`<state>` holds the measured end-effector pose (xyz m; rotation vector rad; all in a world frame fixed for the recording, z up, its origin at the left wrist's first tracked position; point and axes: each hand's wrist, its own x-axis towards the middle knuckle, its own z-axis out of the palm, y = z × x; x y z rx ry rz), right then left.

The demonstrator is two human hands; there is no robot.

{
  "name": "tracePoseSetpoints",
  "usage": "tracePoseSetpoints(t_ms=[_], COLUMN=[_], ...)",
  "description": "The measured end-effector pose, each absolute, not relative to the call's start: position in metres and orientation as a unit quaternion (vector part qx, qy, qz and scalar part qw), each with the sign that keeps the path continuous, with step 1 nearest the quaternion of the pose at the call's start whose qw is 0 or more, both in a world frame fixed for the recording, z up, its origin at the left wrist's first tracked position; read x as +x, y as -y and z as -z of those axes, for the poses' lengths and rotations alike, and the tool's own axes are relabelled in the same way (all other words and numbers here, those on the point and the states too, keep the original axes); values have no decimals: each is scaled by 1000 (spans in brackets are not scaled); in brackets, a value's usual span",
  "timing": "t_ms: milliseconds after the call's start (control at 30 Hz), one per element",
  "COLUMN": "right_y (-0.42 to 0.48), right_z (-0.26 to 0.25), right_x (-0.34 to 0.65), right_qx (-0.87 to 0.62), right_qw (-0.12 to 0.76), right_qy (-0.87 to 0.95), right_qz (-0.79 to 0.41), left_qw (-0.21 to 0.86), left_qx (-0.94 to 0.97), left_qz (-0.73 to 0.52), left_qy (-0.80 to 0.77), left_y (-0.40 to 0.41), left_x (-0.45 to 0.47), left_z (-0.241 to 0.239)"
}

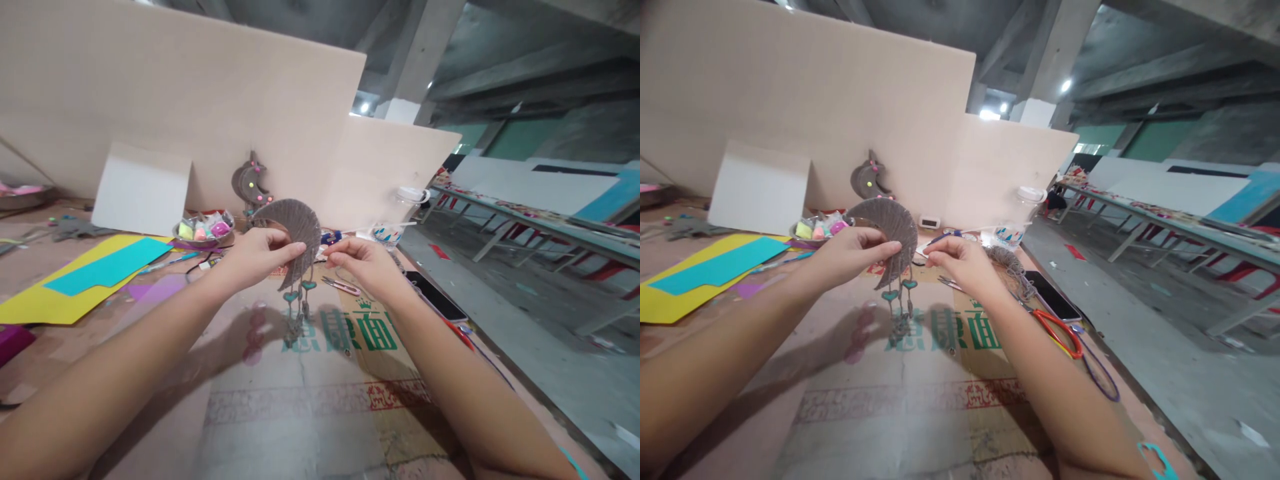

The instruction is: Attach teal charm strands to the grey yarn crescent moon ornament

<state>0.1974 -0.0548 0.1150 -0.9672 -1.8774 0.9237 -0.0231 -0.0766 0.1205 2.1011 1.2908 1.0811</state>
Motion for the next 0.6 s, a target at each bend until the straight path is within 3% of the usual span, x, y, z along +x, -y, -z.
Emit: tracePoseSetpoints(t_ms=[200,467,600], right_y=[54,58,60], right_z=[-110,-107,-109], right_x=[195,188,189], right_qx=[-388,-354,-356], right_qw=[389,376,408], right_qy=[777,762,755], right_qz=[-309,-390,-371], left_qw=[231,240,228], left_qx=[758,763,772], left_qz=[-393,-383,-363], left_qy=[-467,-462,-469], left_y=[76,77,80], left_x=[-23,-23,-21], left_z=[-120,-119,-120])
